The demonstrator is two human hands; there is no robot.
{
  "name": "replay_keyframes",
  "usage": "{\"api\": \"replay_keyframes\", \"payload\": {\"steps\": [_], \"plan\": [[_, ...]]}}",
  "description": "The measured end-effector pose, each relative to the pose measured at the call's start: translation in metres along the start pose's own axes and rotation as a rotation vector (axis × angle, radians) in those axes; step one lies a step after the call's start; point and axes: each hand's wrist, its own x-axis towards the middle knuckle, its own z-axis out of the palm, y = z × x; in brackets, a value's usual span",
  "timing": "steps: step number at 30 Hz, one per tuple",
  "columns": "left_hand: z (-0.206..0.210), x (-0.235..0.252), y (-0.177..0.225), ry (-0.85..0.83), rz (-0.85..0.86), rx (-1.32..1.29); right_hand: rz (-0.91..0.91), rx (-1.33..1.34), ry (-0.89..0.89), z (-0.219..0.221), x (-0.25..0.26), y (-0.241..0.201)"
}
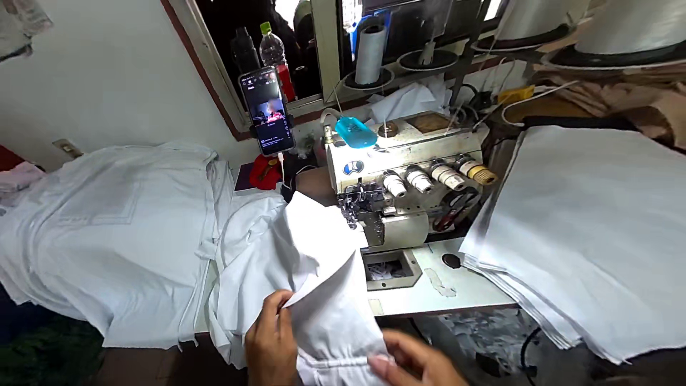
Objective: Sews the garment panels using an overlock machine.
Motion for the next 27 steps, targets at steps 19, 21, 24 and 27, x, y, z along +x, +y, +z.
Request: {"api": "replay_keyframes", "payload": {"steps": [19, 21, 24, 27], "plan": [[-0.011, 0.058, 0.135, -0.196, 0.23, 0.366, 0.002, 0.052, 0.469, 0.003, 0.092, -0.012], [0.003, 0.068, 0.128, -0.156, 0.279, 0.43, 0.008, 0.045, 0.479, 0.006, 0.095, -0.013], [0.016, 0.08, 0.122, -0.147, 0.309, 0.513, 0.032, 0.027, 0.488, 0.007, 0.097, -0.016], [0.025, 0.088, 0.121, -0.172, 0.307, 0.541, 0.053, 0.035, 0.489, 0.008, 0.098, -0.019]]}}
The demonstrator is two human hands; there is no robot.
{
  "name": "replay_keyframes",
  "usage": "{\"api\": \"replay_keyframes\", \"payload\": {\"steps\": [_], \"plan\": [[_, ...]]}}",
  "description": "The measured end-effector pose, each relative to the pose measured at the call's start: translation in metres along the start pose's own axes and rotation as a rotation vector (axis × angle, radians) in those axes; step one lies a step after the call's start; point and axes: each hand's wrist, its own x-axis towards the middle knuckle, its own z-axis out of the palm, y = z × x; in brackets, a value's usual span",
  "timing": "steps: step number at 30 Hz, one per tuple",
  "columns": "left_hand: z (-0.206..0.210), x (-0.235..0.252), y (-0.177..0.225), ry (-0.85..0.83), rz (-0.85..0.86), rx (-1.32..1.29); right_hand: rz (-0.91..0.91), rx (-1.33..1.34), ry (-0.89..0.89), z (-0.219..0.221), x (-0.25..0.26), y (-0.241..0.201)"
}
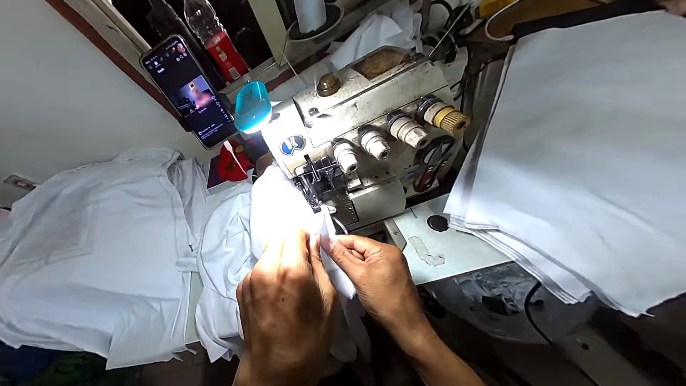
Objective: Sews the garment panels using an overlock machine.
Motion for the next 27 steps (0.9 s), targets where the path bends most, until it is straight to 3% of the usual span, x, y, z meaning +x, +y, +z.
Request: {"api": "replay_keyframes", "payload": {"steps": [10, 17, 20, 23, 25, 27], "plan": [[0.022, 0.018, 0.009, -0.095, -0.028, 0.039, 0.013, -0.013, 0.051, 0.006, -0.001, -0.004], [0.042, 0.014, 0.015, -0.074, -0.089, -0.047, -0.116, -0.162, 0.175, 0.011, -0.003, -0.006], [0.027, -0.02, -0.004, -0.049, -0.042, -0.276, -0.107, -0.123, 0.097, 0.003, -0.007, 0.003], [0.015, -0.085, -0.048, -0.04, -0.241, -0.54, -0.1, 0.029, -0.053, -0.009, -0.014, 0.027], [0.033, -0.13, -0.084, -0.096, -0.455, -0.511, 0.076, 0.266, -0.207, -0.011, -0.016, 0.032], [0.06, -0.166, -0.113, -0.164, -0.544, -0.546, 0.35, 0.682, -0.351, 0.0, -0.024, 0.024]]}}
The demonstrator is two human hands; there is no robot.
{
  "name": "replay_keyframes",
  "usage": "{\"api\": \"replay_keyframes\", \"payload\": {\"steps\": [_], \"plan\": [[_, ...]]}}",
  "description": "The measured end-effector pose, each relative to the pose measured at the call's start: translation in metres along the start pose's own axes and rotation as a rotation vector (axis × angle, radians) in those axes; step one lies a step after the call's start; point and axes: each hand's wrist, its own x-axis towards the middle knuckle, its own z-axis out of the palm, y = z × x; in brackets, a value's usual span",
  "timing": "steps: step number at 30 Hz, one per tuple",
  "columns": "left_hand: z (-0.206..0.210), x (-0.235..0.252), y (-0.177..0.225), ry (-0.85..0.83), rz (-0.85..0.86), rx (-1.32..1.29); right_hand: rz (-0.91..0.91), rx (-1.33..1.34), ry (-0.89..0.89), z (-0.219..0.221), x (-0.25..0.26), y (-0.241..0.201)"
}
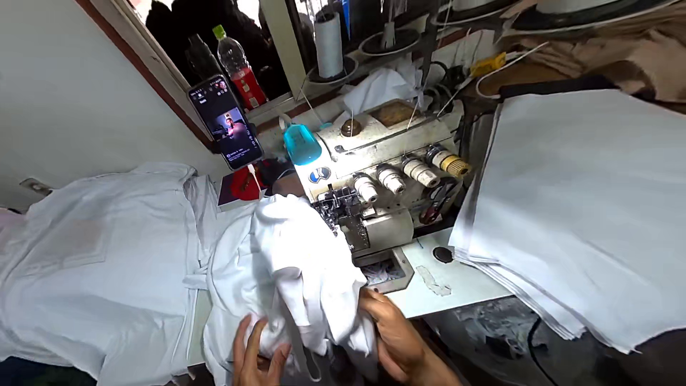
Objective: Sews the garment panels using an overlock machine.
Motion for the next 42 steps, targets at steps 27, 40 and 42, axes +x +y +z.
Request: {"api": "replay_keyframes", "payload": {"steps": [27, 40, 42], "plan": [[-0.003, 0.069, 0.102, 0.191, 0.653, -0.136, -0.317, -0.476, 0.104, -0.001, 0.018, -0.022], [-0.012, 0.036, 0.156, 0.135, 0.727, 0.102, -0.41, -0.622, 0.229, -0.012, -0.004, -0.015], [-0.004, 0.038, 0.165, 0.168, 0.705, 0.158, -0.407, -0.615, 0.242, -0.01, -0.003, -0.017]]}}
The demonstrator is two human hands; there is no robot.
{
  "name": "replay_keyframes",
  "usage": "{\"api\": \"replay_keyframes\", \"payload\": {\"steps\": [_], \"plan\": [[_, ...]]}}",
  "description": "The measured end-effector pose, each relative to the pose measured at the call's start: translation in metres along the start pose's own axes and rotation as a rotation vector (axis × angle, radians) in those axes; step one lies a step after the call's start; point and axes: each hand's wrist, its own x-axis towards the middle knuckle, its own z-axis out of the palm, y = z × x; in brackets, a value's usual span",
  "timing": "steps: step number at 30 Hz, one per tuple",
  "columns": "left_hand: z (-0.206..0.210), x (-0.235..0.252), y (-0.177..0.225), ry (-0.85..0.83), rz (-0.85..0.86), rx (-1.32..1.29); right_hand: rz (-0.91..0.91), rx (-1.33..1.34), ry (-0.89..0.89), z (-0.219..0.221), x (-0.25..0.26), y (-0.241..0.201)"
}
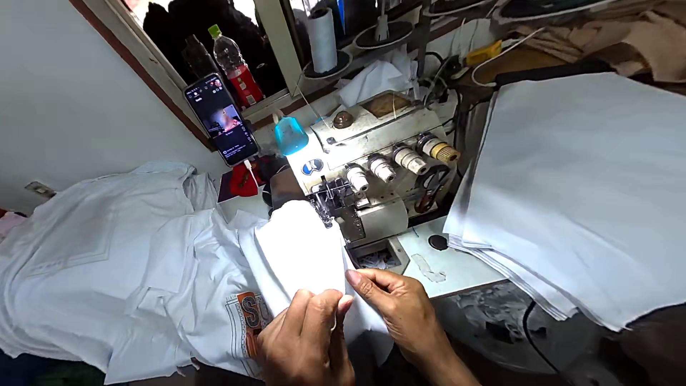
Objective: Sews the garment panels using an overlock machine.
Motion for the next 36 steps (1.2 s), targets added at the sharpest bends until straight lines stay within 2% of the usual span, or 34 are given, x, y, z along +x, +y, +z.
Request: {"api": "replay_keyframes", "payload": {"steps": [7, 12, 16, 21, 24, 27, 29, 31, 36], "plan": [[0.042, 0.025, -0.008, 0.012, -0.013, 0.247, 0.054, -0.004, 0.068, 0.014, 0.017, -0.007], [0.067, 0.024, -0.026, -0.033, -0.023, 0.192, 0.116, 0.161, 0.069, 0.023, 0.019, -0.012], [0.065, 0.008, -0.034, -0.088, -0.004, 0.127, 0.141, 0.227, 0.015, 0.019, 0.013, -0.007], [0.065, 0.009, -0.042, -0.007, 0.096, 0.12, 0.105, 0.195, 0.023, 0.017, 0.012, -0.007], [0.062, 0.01, -0.04, -0.034, 0.116, 0.16, 0.081, 0.18, 0.024, 0.016, 0.013, -0.009], [0.059, 0.008, -0.038, -0.091, 0.138, 0.16, 0.103, 0.287, -0.027, 0.014, 0.017, -0.015], [0.058, 0.004, -0.039, -0.105, 0.127, 0.137, 0.19, 0.389, -0.061, 0.014, 0.022, -0.021], [0.06, -0.002, -0.041, -0.1, 0.109, 0.166, 0.254, 0.405, -0.04, 0.017, 0.027, -0.024], [0.069, -0.002, -0.047, -0.056, 0.087, 0.347, 0.21, 0.304, 0.087, 0.026, 0.029, -0.019]]}}
